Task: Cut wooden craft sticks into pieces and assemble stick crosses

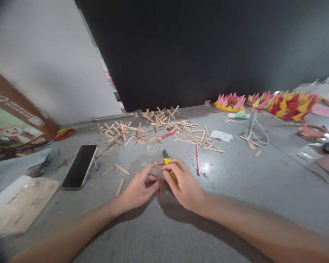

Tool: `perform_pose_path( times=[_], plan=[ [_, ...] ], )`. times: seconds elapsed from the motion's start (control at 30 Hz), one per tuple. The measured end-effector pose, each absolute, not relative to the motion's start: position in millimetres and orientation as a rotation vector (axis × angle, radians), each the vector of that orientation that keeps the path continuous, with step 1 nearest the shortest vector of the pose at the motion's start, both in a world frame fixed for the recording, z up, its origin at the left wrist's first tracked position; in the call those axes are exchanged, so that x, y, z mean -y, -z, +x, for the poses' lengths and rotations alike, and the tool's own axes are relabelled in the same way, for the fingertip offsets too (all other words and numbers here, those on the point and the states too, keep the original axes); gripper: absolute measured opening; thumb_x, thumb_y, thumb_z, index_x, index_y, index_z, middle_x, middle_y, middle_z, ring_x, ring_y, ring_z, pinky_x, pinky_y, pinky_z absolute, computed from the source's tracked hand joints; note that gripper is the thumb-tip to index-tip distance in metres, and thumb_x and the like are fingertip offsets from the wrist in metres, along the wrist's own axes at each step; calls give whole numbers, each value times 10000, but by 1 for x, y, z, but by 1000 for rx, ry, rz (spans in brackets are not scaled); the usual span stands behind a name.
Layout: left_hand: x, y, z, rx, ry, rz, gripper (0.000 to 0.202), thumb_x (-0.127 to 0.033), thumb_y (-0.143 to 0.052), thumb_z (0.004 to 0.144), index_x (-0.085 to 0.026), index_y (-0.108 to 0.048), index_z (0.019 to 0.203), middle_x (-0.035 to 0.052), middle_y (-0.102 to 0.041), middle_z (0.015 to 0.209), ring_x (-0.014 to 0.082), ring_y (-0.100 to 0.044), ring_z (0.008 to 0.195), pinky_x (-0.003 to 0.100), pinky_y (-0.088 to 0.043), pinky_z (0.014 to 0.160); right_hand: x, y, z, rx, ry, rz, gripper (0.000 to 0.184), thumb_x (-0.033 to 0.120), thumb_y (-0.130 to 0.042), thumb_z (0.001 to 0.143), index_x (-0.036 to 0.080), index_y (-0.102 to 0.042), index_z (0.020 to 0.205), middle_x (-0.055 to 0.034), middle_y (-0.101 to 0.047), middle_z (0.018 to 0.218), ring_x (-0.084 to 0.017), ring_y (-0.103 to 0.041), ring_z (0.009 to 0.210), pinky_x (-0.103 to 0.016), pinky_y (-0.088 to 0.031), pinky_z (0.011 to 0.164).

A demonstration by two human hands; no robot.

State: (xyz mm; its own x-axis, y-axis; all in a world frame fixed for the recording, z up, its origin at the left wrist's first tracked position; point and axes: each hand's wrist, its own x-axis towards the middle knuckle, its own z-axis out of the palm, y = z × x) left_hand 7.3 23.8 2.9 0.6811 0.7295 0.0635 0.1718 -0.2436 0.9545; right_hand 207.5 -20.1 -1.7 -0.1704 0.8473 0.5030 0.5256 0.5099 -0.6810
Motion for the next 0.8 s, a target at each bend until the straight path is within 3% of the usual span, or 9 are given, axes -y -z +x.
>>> perform_pose_path(
  times=[0.23,0.57,0.8],
  plan=[
    [-24,-3,8,-738,-600,1764,473,-203,-535,976,-204,-457,1442,15,-778,799,185,-748,747,303,-564,761,20,9,207,1914,-298,-1125,115,215,-610,1034,277,-613,1131,-67,-610,1104,-237,-633,1097,-417,-560,942],
    [-23,-5,7,-755,-579,1854,542,-221,-512,995,-213,-407,1527,9,-782,810,180,-745,762,303,-547,783,18,14,207,1943,-274,-1125,77,194,-591,1038,258,-622,1069,-58,-632,1064,-230,-639,1063,-389,-554,909],
    [-22,-4,7,-777,-565,1887,463,-235,-524,994,-211,-453,1450,8,-791,833,182,-753,768,279,-529,746,21,10,205,2028,-295,-1207,58,193,-530,1064,242,-559,1067,-78,-601,1091,-250,-608,1057,-430,-546,913]
  ],
)
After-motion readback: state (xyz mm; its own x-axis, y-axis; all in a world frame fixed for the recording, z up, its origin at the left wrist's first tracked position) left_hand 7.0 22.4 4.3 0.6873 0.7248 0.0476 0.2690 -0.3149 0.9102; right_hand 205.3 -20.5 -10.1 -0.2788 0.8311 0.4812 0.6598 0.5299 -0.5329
